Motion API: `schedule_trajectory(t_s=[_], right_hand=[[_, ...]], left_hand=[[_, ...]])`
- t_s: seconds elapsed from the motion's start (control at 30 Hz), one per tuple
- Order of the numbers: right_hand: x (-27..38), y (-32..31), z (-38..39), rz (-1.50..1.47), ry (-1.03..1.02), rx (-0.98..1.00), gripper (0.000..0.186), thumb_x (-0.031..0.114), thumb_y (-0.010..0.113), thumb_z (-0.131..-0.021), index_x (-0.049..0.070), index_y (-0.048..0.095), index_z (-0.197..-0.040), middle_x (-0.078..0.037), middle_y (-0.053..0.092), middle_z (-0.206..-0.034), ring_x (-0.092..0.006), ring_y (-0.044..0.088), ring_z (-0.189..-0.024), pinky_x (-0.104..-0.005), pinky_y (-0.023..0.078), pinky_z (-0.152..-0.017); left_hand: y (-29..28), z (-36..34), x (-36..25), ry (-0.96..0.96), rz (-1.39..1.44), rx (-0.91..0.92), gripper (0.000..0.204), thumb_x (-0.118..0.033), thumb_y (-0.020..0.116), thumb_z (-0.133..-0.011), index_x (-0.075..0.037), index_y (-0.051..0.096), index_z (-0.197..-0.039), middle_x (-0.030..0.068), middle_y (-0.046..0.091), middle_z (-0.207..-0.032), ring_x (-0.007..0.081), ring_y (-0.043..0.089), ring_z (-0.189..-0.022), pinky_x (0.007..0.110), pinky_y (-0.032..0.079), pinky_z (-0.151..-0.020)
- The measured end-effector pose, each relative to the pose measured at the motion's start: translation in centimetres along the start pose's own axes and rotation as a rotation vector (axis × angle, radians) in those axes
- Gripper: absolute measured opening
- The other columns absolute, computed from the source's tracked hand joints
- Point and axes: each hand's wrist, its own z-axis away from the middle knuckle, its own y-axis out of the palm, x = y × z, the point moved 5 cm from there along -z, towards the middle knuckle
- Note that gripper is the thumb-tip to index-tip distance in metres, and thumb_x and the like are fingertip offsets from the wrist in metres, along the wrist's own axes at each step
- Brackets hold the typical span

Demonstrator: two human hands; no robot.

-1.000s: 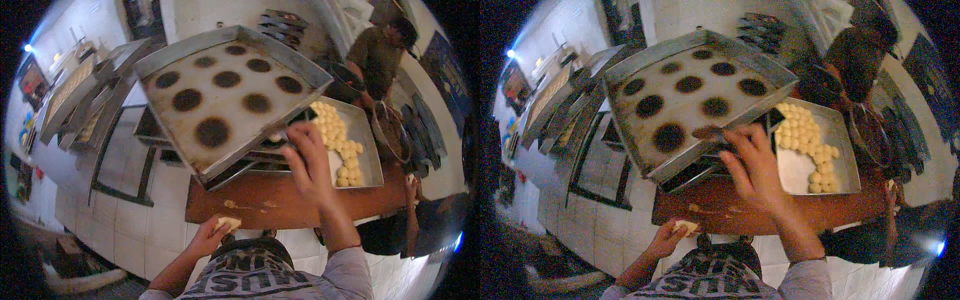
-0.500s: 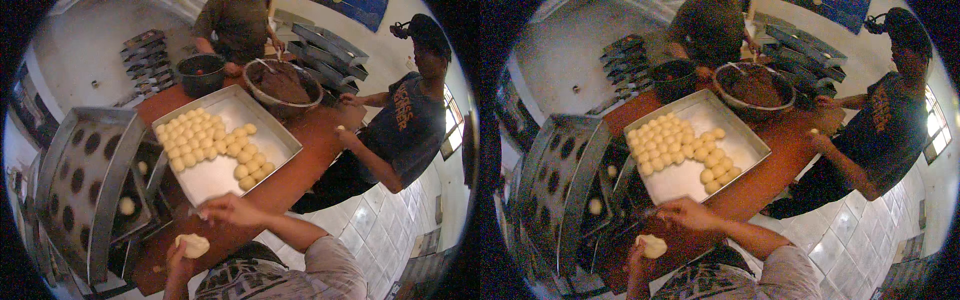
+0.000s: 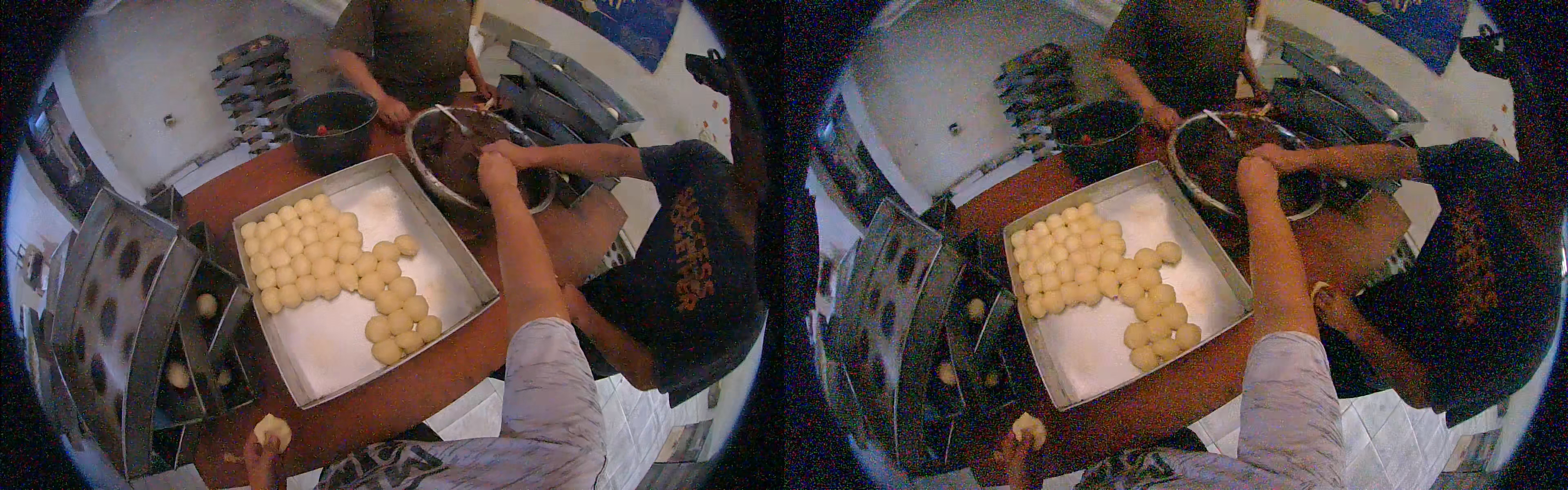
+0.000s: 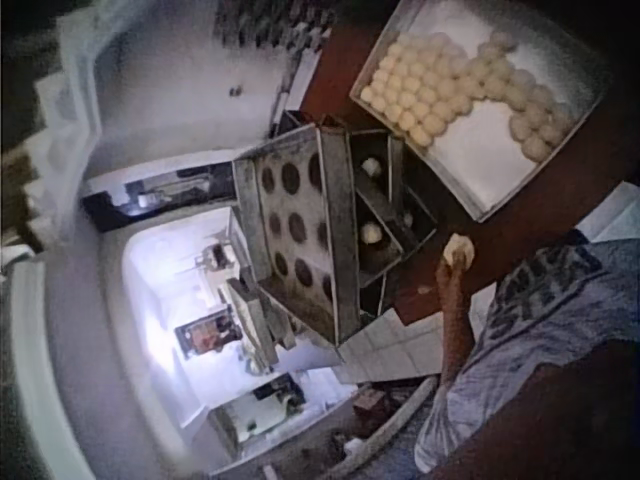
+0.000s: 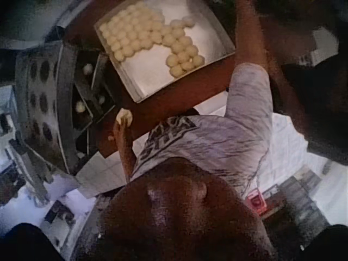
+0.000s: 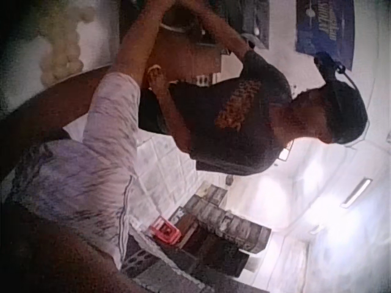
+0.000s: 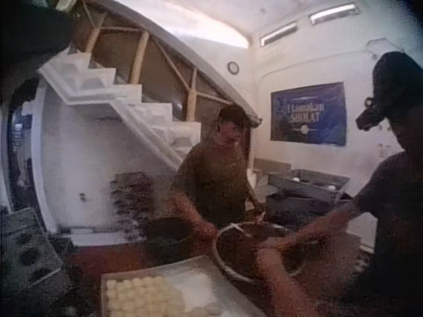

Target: The person prepares dough rolls by flattening a piece of dough, adding chocolate filling with a spoon, pinching the dough closed, and placing the finished rolls onto metal trays.

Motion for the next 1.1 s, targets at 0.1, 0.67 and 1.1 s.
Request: schedule_trajectory(t_s=[0.1, 0.67, 1.1], right_hand=[[0.6, 1.0, 0.0, 0.061, -0.010, 0.018, 0.015, 0.011, 0.053, -0.075, 0.003, 0.064, -0.070, -0.018, 0.063, -0.075, -0.0355, 0.063, -0.074, -0.0429, 0.051, -0.069], [15.6, -14.6, 22.3, -1.493, -0.077, 0.561, 0.020, 0.017, 0.057, -0.084, 0.003, 0.060, -0.098, -0.001, 0.056, -0.073, -0.0094, 0.052, -0.067, -0.0230, 0.040, -0.060], [33.5, -16.7, 42.2, -1.002, -0.674, 0.261, 0.049, -0.002, 0.060, -0.073, 0.008, 0.053, -0.121, -0.015, 0.060, -0.090, -0.0241, 0.058, -0.074, -0.0298, 0.047, -0.064]], left_hand=[[-0.4, 0.5, 0.2, -0.024, -0.008, -0.018, 0.044, -0.029, 0.058, -0.084, -0.002, 0.052, -0.118, 0.0104, 0.055, -0.112, 0.0173, 0.055, -0.094, 0.030, 0.043, -0.080], [2.4, -2.0, -3.4, 0.057, 0.479, 0.141, 0.038, -0.003, 0.060, -0.080, 0.000, 0.050, -0.116, 0.0097, 0.056, -0.112, 0.0191, 0.054, -0.102, 0.032, 0.042, -0.090], [-2.4, 0.9, 1.5, 0.151, 1.056, 0.237, 0.040, 0.003, 0.047, -0.078, 0.003, 0.046, -0.117, 0.0108, 0.053, -0.114, 0.0205, 0.049, -0.109, 0.033, 0.036, -0.097]])
